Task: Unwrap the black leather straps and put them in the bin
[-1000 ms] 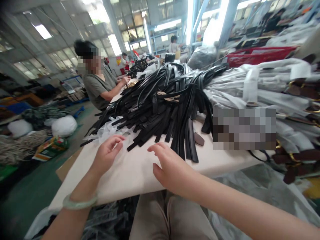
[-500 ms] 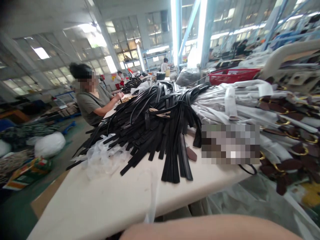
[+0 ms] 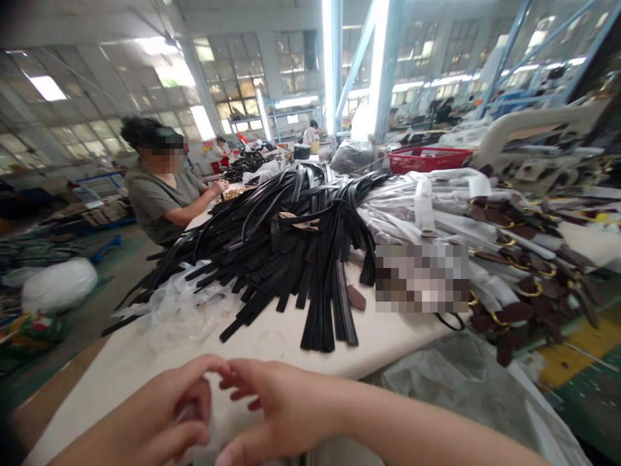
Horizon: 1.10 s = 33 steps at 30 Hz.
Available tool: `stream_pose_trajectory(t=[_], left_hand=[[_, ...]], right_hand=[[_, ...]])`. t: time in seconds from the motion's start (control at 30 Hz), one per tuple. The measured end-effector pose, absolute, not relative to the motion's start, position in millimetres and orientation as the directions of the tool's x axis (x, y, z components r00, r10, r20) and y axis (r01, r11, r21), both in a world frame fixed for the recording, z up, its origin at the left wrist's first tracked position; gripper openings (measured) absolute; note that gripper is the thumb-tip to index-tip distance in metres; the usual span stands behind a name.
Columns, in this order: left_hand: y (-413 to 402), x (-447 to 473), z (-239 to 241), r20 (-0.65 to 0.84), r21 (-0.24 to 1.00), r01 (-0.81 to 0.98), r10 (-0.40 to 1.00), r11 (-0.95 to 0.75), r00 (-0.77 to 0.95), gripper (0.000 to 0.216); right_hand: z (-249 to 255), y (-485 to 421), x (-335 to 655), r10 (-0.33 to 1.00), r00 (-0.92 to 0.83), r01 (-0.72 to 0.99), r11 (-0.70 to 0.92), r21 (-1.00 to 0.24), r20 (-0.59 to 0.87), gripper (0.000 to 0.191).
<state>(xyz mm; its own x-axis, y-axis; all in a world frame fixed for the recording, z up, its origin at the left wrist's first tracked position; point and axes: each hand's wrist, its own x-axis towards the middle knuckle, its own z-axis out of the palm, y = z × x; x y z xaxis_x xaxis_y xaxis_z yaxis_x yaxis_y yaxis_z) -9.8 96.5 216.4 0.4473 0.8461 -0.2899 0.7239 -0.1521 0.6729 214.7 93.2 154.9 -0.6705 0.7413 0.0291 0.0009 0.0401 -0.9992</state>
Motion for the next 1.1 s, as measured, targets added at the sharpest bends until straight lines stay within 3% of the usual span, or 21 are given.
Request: stream_pose_trajectory(t=[0.07, 0.17, 0.27, 0.37, 0.47, 0.53, 0.6, 0.7, 0.77, 0.8, 0.9, 0.97, 1.1], left_hand=[[124, 19, 228, -0.305, 0.685, 0.694, 0.777, -0.223, 0.550, 0.027], [168, 29, 238, -0.226, 0.684, 0.672, 0.793, -0.285, 0.566, 0.028], [208, 6, 232, -0.133, 0.784, 0.588, 0.870, -0.201, 0.474, 0.025], [234, -17, 212, -0.038, 0.988, 0.152, 0.972, 0.002, 0.231, 0.037], [246, -23, 192, -0.049, 0.933, -0.353, 0.996, 0.071, 0.071, 0.050], [247, -20, 183, -0.056, 0.886, -0.460, 0.998, 0.055, 0.010, 0.053], [245, -16, 179, -0.020, 0.920, -0.391, 0.999, 0.009, -0.026, 0.058], [237, -10, 179, 0.092, 0.995, -0.049, 0.996, -0.092, 0.003, 0.070], [231, -6, 180, 0.147, 0.977, 0.151, 0.988, -0.152, 0.045, 0.072], [229, -4, 180, 0.161, 0.963, 0.207, 0.985, -0.170, 0.059, 0.070], [222, 2, 179, 0.158, 0.946, 0.274, 0.985, -0.173, 0.076, 0.061], [221, 5, 176, 0.130, 0.947, 0.286, 0.988, -0.149, 0.085, 0.056], [218, 12, 168, 0.088, 0.990, 0.104, 0.991, -0.098, 0.096, 0.069]], right_hand=[[157, 111, 204, 0.748, -0.664, -0.092, -0.066, -0.994, 0.012, 0.062], [155, 144, 191, 0.710, -0.686, -0.051, -0.264, -0.963, -0.158, 0.056], [155, 181, 189, 0.726, -0.668, -0.003, -0.218, -0.976, -0.160, 0.055], [155, 213, 184, 0.800, -0.596, -0.018, -0.097, -0.995, -0.068, 0.056], [146, 231, 172, 0.865, -0.496, -0.092, -0.134, -0.987, -0.072, 0.059], [137, 233, 166, 0.880, -0.462, -0.134, -0.187, -0.973, -0.106, 0.060], [132, 231, 165, 0.860, -0.497, -0.145, -0.212, -0.966, -0.114, 0.058], [136, 226, 173, 0.861, -0.508, -0.221, -0.175, -0.959, -0.040, 0.067], [140, 225, 179, 0.874, -0.486, -0.262, -0.150, -0.953, -0.005, 0.077], [142, 224, 180, 0.868, -0.497, -0.240, -0.148, -0.959, -0.010, 0.073], [138, 221, 179, 0.829, -0.554, -0.093, -0.145, -0.985, -0.070, 0.052], [134, 218, 177, 0.847, -0.524, -0.054, -0.139, -0.989, -0.090, 0.047], [129, 212, 173, 0.882, -0.466, -0.128, -0.137, -0.982, -0.063, 0.044]])
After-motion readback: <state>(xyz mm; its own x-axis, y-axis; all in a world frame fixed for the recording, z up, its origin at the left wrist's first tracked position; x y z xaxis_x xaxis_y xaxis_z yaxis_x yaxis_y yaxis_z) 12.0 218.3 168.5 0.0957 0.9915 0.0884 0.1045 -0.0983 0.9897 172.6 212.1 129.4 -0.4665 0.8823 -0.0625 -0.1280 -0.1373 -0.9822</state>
